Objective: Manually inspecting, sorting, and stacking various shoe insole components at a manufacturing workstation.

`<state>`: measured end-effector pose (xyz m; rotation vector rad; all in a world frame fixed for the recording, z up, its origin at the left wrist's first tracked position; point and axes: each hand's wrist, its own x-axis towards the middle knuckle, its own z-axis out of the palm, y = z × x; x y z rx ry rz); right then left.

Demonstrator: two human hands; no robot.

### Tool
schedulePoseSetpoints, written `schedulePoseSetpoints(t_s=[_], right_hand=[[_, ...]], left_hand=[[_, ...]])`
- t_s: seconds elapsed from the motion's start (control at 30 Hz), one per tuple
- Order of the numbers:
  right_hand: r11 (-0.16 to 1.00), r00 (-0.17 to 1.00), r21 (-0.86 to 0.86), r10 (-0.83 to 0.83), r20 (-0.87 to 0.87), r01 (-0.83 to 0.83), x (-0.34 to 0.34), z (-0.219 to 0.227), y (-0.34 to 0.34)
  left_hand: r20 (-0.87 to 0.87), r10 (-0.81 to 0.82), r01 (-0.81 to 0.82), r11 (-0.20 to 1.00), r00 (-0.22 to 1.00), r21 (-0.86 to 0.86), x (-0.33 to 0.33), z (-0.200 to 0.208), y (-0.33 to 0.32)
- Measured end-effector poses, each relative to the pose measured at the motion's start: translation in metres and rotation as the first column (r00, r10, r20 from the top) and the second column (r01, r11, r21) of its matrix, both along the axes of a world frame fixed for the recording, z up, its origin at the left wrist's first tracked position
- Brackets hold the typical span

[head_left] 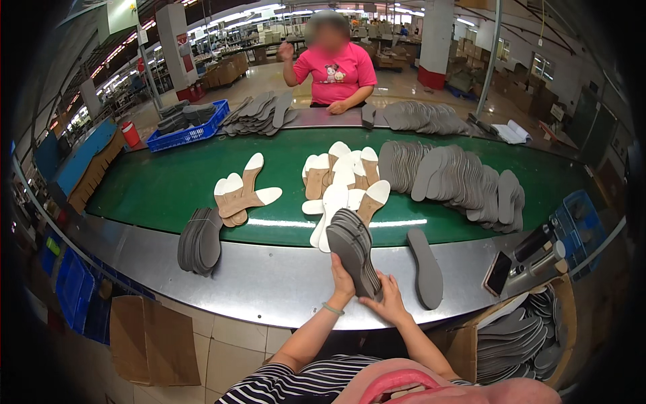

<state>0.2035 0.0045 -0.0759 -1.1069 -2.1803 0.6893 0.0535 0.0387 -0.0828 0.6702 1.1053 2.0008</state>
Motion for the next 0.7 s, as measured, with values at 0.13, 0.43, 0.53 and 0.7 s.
schedulePoseSetpoints(t_s=[0.13, 0.43, 0.53, 0.7], right_hand=[[0.997, 0.999, 0.068, -0.026, -0.046, 0.029, -0.009, 0.04, -0.017], [0.999, 0.974, -0.047, 0.014, -0.225, -0.025, -0.021, -0.018, -0.002], [0.99, 0.943, -0.133, -0.009, -0.333, -0.038, -0.028, -0.039, -0.001], [0.968, 0.879, -0.245, -0.07, -0.471, -0.054, -0.038, -0.033, 0.001]], left_hand=[[0.358, -0.111, 0.093, 0.993, 0.927, 0.068, -0.003, 0.004, -0.011], [-0.309, -0.245, 0.308, 0.935, 0.919, 0.175, 0.0, 0.005, -0.028], [-0.3, -0.312, 0.353, 0.931, 0.901, 0.092, 0.0, -0.013, -0.028], [-0.287, -0.37, 0.401, 0.914, 0.884, 0.057, -0.009, -0.016, -0.026]])
